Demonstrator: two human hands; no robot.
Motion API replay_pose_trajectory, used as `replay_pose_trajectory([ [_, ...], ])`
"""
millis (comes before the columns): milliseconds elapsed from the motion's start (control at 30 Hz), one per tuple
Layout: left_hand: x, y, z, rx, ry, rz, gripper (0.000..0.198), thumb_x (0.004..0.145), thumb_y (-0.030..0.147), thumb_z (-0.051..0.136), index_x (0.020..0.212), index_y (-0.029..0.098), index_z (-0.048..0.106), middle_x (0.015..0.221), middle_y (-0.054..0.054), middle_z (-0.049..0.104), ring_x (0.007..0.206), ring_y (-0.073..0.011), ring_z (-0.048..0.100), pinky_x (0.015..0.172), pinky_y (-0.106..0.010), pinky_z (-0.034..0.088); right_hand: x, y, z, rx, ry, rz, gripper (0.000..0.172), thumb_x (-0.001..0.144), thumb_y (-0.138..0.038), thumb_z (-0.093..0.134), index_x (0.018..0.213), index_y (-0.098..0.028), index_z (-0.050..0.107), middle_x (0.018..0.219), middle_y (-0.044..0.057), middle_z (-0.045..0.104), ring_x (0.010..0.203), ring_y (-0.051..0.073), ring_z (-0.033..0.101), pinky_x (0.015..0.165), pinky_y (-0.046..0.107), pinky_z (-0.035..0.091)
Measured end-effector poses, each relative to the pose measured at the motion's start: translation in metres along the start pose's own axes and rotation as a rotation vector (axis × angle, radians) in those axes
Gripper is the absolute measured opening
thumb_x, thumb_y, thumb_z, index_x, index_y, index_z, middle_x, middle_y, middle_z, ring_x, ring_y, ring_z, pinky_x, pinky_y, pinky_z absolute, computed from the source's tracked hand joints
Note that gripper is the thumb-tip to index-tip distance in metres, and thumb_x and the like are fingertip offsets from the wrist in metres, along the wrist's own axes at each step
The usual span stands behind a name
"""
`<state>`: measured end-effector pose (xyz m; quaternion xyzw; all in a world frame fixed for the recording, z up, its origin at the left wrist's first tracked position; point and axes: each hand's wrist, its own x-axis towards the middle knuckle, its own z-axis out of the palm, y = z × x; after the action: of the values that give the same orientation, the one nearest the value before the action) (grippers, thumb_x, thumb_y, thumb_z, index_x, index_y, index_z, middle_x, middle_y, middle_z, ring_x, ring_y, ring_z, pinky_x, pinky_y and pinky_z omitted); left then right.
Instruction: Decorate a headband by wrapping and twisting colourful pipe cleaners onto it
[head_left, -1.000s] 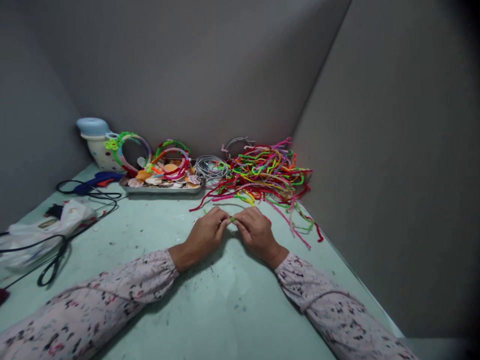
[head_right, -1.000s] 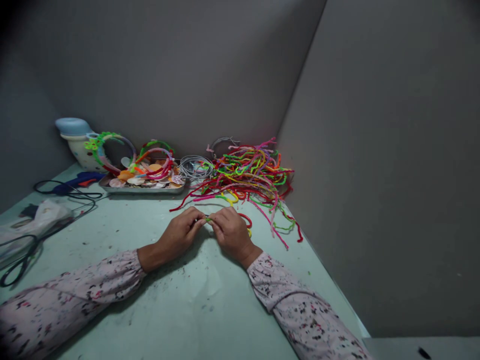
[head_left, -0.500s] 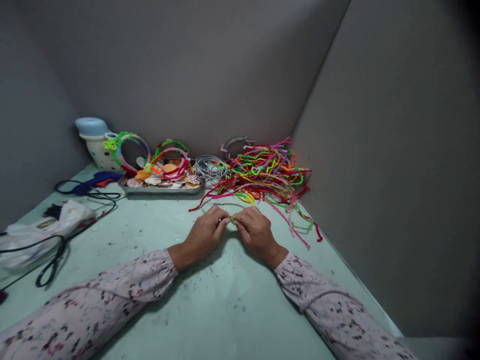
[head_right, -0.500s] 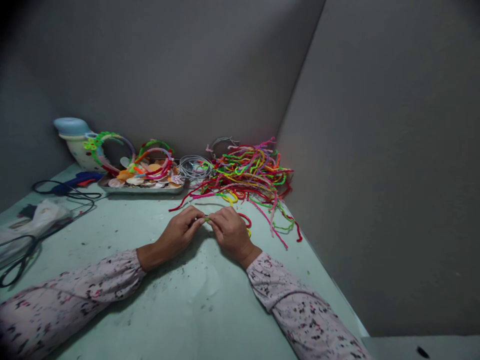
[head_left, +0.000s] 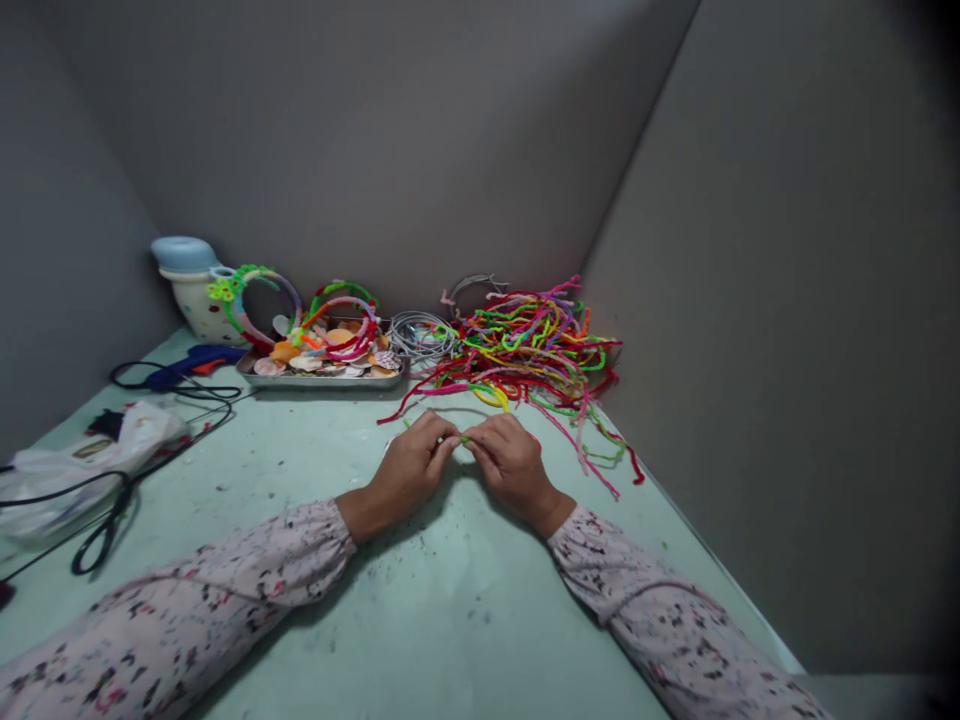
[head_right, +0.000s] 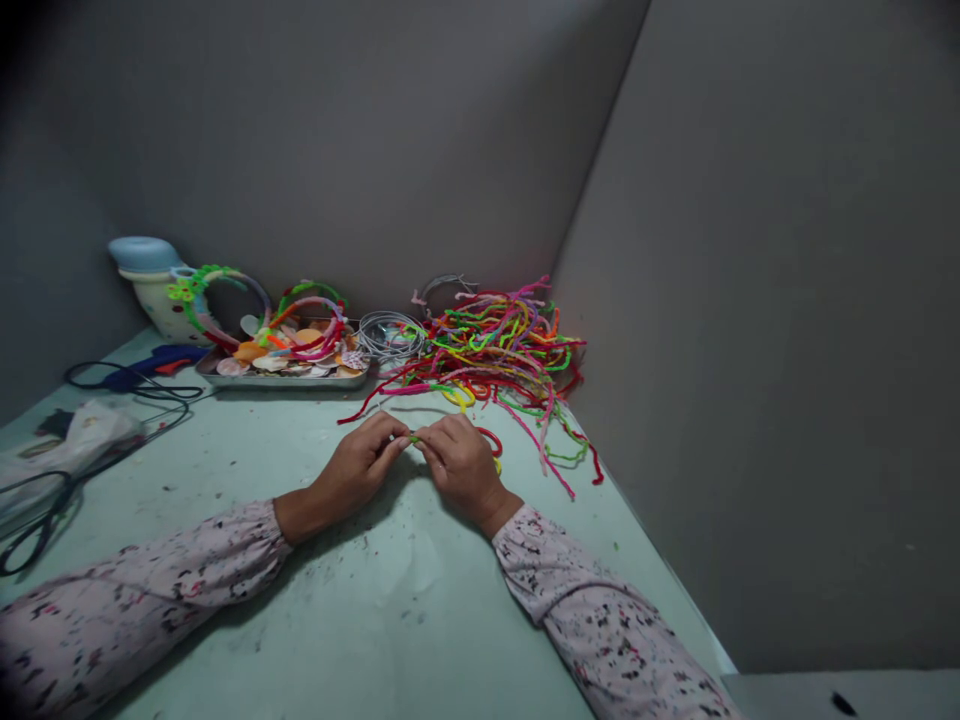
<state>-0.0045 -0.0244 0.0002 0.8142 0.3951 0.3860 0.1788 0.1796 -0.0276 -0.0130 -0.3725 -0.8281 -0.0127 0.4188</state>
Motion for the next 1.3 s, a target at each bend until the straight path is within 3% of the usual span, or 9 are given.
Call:
replay_pose_trajectory([
  [233,-0.003,0.008,0.0,-0.085,0.175,-0.023,0.027,0.09,0.018,0.051,0.117,0.02,0.052,0.12,-0.008,0.05,0.076,-0.0109,0.059,0.074,-0.028,0.049,0.003,0.003,-0.001,0.024,0.082,0.075,0.015,0.096,-0.026,0.05,0.097,-0.02,0.064,0.087,0.006,0.065,0.085,0.021,0.054,0.078,0.037,0.044],
  [367,-0.001,0.006,0.0,-0.074,0.222,-0.052,0.016,0.09,0.019,0.052,0.105,0.018,0.055,0.103,-0.005,0.053,0.073,-0.0113,0.056,0.072,-0.027,0.048,0.004,0.003,-0.004,0.031,0.15,0.099,0.013,0.095,-0.024,0.051,0.095,-0.021,0.064,0.087,0.005,0.066,0.084,0.021,0.054,0.078,0.037,0.044],
  [533,0.0,0.0,0.001,-0.127,0.143,-0.104,0.016,0.09,0.024,0.053,0.102,0.017,0.061,0.1,-0.005,0.057,0.077,-0.0137,0.056,0.071,-0.028,0.047,0.003,0.001,-0.004,0.036,0.166,0.056,0.012,0.094,-0.022,0.052,0.097,-0.021,0.064,0.089,0.005,0.067,0.085,0.02,0.055,0.079,0.037,0.044],
  [767,0.002,-0.005,0.001,-0.281,0.082,-0.124,0.019,0.089,0.031,0.056,0.098,0.018,0.067,0.097,-0.006,0.062,0.085,-0.0156,0.058,0.07,-0.026,0.046,0.002,0.0,-0.001,0.052,0.105,0.035,0.013,0.095,-0.024,0.052,0.098,-0.021,0.064,0.087,0.005,0.067,0.084,0.02,0.056,0.077,0.037,0.044],
  [1033,0.005,-0.004,0.0,-0.338,0.092,-0.2,0.016,0.085,0.029,0.06,0.08,0.016,0.067,0.077,-0.001,0.06,0.064,-0.0112,0.052,0.059,-0.022,0.041,0.001,-0.001,0.0,0.044,0.034,0.042,0.015,0.095,-0.024,0.051,0.098,-0.02,0.065,0.085,0.005,0.065,0.083,0.02,0.055,0.077,0.036,0.043],
  [1300,0.006,-0.005,-0.001,-0.295,0.08,-0.225,0.017,0.083,0.029,0.06,0.075,0.016,0.066,0.07,0.0,0.058,0.063,-0.012,0.051,0.059,-0.023,0.039,0.0,0.0,0.0,-0.053,-0.021,0.036,0.019,0.095,-0.026,0.05,0.103,-0.02,0.067,0.085,0.006,0.063,0.085,0.021,0.053,0.077,0.035,0.044],
])
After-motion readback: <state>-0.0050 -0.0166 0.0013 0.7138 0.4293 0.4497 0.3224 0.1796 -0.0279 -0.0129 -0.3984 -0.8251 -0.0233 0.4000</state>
